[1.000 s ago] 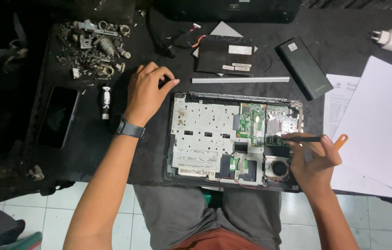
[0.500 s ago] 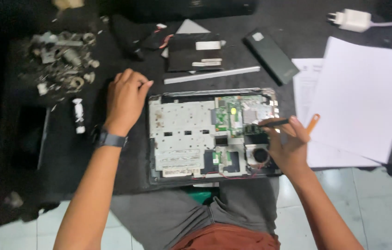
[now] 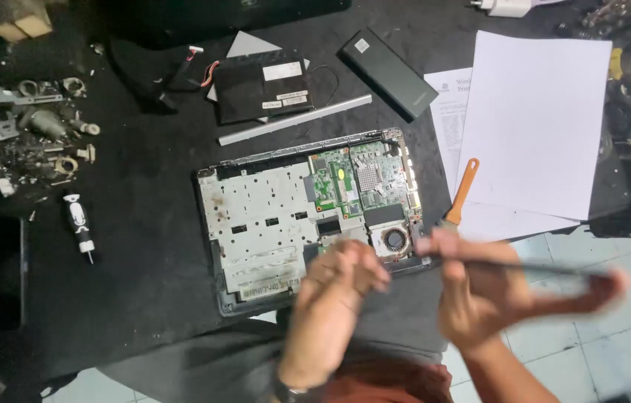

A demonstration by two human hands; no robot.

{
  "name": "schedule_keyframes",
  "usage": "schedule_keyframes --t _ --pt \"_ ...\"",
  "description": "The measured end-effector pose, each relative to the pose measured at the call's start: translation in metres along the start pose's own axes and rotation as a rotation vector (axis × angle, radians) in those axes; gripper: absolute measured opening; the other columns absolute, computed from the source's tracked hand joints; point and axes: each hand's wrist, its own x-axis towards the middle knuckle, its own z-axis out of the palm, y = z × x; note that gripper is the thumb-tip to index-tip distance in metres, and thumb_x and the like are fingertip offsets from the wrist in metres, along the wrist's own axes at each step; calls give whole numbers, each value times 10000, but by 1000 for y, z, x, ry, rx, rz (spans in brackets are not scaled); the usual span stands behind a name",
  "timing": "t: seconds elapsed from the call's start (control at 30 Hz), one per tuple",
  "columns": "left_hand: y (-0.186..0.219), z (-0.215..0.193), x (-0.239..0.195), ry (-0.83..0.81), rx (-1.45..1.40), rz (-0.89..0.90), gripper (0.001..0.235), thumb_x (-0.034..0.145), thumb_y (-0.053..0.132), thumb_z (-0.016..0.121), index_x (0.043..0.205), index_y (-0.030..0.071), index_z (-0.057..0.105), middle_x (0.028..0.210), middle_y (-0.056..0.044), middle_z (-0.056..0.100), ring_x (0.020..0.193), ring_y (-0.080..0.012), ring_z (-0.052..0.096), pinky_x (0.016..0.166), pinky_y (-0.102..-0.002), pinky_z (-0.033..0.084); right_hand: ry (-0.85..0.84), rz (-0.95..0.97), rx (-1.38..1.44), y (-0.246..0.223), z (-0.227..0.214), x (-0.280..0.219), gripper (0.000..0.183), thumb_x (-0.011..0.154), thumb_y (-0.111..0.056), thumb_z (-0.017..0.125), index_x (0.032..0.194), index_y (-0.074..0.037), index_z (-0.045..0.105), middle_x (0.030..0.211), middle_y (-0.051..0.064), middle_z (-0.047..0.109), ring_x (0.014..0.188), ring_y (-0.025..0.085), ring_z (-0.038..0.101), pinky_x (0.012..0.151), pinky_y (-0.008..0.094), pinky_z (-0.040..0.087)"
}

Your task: The person works on a disassembled electronic device, likely a laptop, placed on their lap. They connect a small fan to the motherboard, use a brush to clean the circuit board, and then place a battery into the chassis.

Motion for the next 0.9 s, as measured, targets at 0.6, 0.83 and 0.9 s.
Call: schedule_keyframes --t 0.6,0.83,0.9 --pt "-23 8 -17 -47 -170 -132 247 1079 296 535 995 64 511 1173 -115 616 1058 -207 642 939 -379 562 -169 -22 157 -19 -8 -14 234 1037 -249 565 1019 -17 592 958 138 752 867 246 808 878 357 722" --pt "-23 8 -18 -58 -157 -112 254 1071 306 555 995 66 521 1176 -108 625 1050 -211 638 961 -417 566 -122 -20 192 -21 -2 -14 211 1025 -202 579 1006 8 592 949 160 739 862 272 798 852 355 724" --pt "-25 7 -17 -49 -113 -95 293 1073 308 545 1060 16 568 1139 -95 600 1066 -209 623 958 -402 585 -41 -2 185 -25 4 -13 246 1012 -222 595 965 17 564 841 169 705 795 262 787 803 360 718"
